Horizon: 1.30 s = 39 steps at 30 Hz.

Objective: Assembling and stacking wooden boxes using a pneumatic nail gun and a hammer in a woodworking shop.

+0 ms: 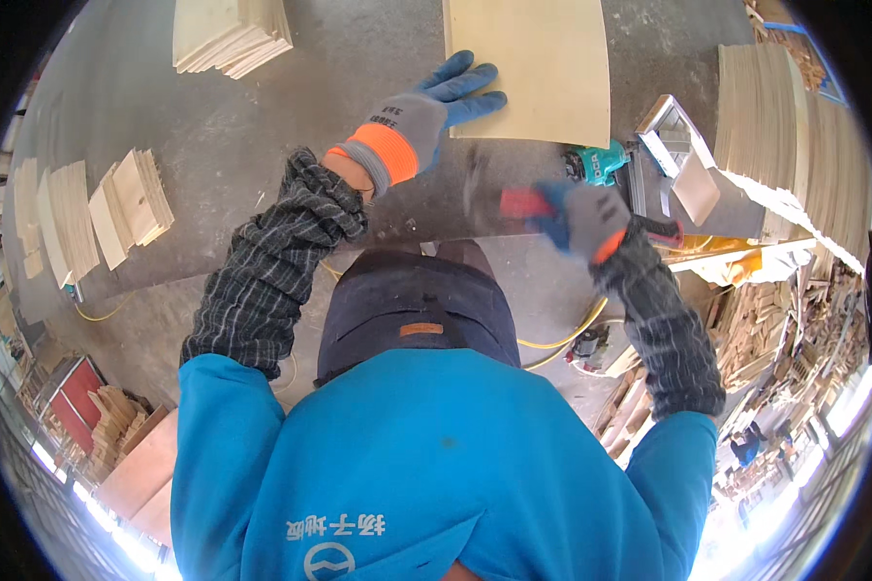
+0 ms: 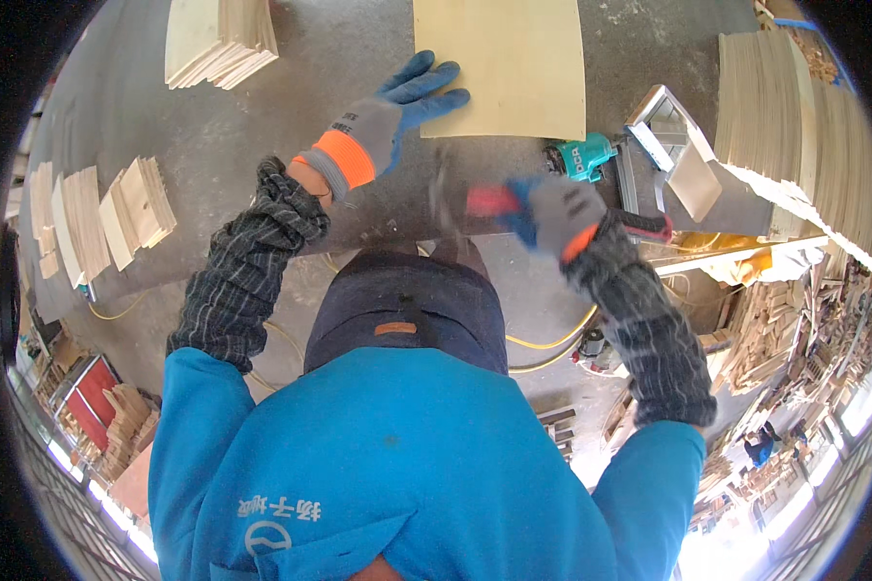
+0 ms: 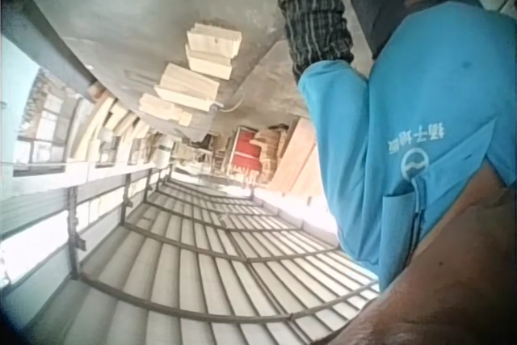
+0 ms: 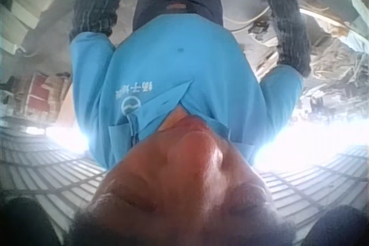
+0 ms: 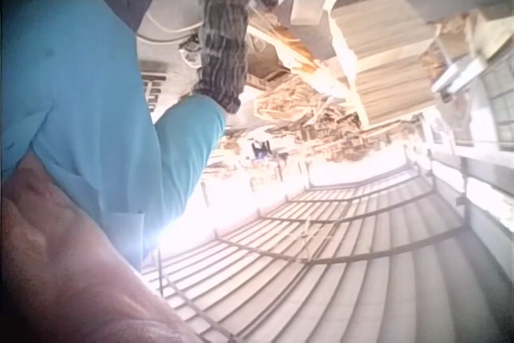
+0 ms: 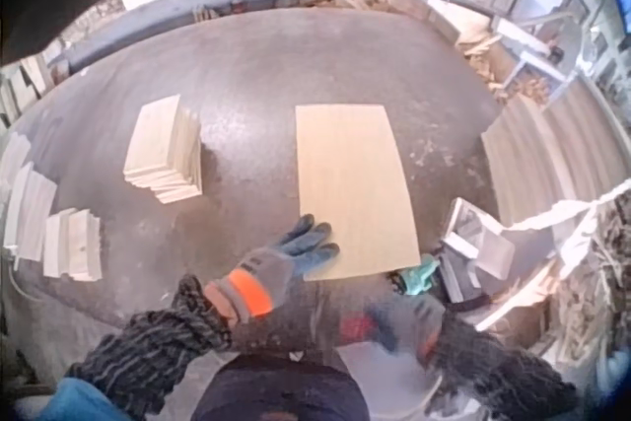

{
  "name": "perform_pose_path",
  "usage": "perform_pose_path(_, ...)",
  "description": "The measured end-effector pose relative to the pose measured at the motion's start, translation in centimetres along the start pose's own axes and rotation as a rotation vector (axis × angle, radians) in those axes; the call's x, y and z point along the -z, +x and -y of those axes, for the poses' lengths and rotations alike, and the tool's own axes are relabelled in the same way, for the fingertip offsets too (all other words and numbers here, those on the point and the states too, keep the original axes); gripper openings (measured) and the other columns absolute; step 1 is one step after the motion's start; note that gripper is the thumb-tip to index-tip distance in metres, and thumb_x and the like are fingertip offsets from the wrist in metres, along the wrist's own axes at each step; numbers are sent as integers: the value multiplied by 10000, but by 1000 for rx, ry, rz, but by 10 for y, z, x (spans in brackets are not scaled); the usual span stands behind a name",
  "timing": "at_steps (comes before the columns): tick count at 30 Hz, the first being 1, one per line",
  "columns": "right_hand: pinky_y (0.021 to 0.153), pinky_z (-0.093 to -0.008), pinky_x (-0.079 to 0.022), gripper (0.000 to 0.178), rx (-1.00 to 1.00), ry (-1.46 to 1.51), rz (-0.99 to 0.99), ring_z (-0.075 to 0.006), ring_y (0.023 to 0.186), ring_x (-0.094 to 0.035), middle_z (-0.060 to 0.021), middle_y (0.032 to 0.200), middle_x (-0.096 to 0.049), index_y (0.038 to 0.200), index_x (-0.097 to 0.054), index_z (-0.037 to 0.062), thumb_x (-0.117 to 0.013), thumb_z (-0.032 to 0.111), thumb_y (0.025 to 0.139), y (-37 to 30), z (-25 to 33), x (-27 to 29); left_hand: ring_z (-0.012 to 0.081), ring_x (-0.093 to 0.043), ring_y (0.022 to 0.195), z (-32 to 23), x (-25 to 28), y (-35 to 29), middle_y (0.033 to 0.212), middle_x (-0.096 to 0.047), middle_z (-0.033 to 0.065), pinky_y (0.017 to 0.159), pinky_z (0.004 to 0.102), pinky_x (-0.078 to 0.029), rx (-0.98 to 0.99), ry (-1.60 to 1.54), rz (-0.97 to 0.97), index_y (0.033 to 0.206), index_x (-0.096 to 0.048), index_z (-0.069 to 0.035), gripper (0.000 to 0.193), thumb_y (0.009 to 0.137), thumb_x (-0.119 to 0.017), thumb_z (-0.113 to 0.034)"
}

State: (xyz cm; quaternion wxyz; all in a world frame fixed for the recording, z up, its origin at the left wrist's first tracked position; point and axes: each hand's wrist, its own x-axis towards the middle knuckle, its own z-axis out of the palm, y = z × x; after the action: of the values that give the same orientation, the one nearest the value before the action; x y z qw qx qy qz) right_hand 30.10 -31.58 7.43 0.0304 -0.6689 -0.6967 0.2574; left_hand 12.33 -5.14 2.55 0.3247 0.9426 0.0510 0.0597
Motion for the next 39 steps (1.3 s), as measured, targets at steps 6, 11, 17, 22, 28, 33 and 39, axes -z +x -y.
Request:
perform_pose_path(6,738,-522,-555,342,-70,-51,76,-415,852,-706,-188,931,-722,1116,-712,86,-713,393,965,-6,13,9,307,-218,1649,-6,5,4,1770,-308,4,1338,434,-325,29,63,46,1590,-536,-287,1009,745,-542,265)
perform_pose_path(11,709,-535,-548,346,-166,63,-119,-374,825,-723,-169,857,-706,1121,-673,102,-683,419,983,12,-6,-4,341,-257,1633,-5,6,10,1759,-333,25,1315,445,-369,37,84,30,1591,-532,-273,986,753,-539,247)
perform_pose_path(17,697,-518,-555,360,-30,-88,-44,-401,806,-711,-158,884,-718,1151,-685,96,-742,390,951,-32,20,1,357,-275,1625,-11,10,7,1754,-345,40,1297,447,-399,33,163,19,1601,-519,-269,867,833,-589,125)
perform_pose_path(22,671,-506,-553,349,-89,-26,-45,-368,784,-713,-137,864,-712,1127,-679,110,-741,402,947,-38,5,-2,351,-287,1621,-17,14,8,1747,-359,38,1279,460,-424,43,165,16,1592,-529,-267,807,855,-704,9)
perform_pose_path(28,659,-513,-544,324,-56,-178,38,-371,776,-704,-129,848,-696,1043,-648,107,-705,416,965,-22,-6,11,351,-344,1597,-14,-5,11,1704,-433,46,1259,468,-453,22,125,-138,1526,-608,-237,714,858,-802,-78)
perform_pose_path(33,673,-530,-551,308,-62,-97,78,-386,836,-722,-138,891,-713,996,-641,101,-684,405,976,-12,-17,25,367,-371,1580,-12,-10,10,1667,-484,59,1253,478,-461,3,73,-190,1487,-642,-212,657,864,-799,-74)
perform_pose_path(39,675,-534,-562,319,-17,-75,29,-406,770,-725,-159,808,-712,1019,-684,111,-721,420,951,-11,-26,28,381,-374,1576,-13,-12,14,1659,-492,80,1238,485,-477,-33,112,-226,1479,-648,-174,643,861,-784,-55)
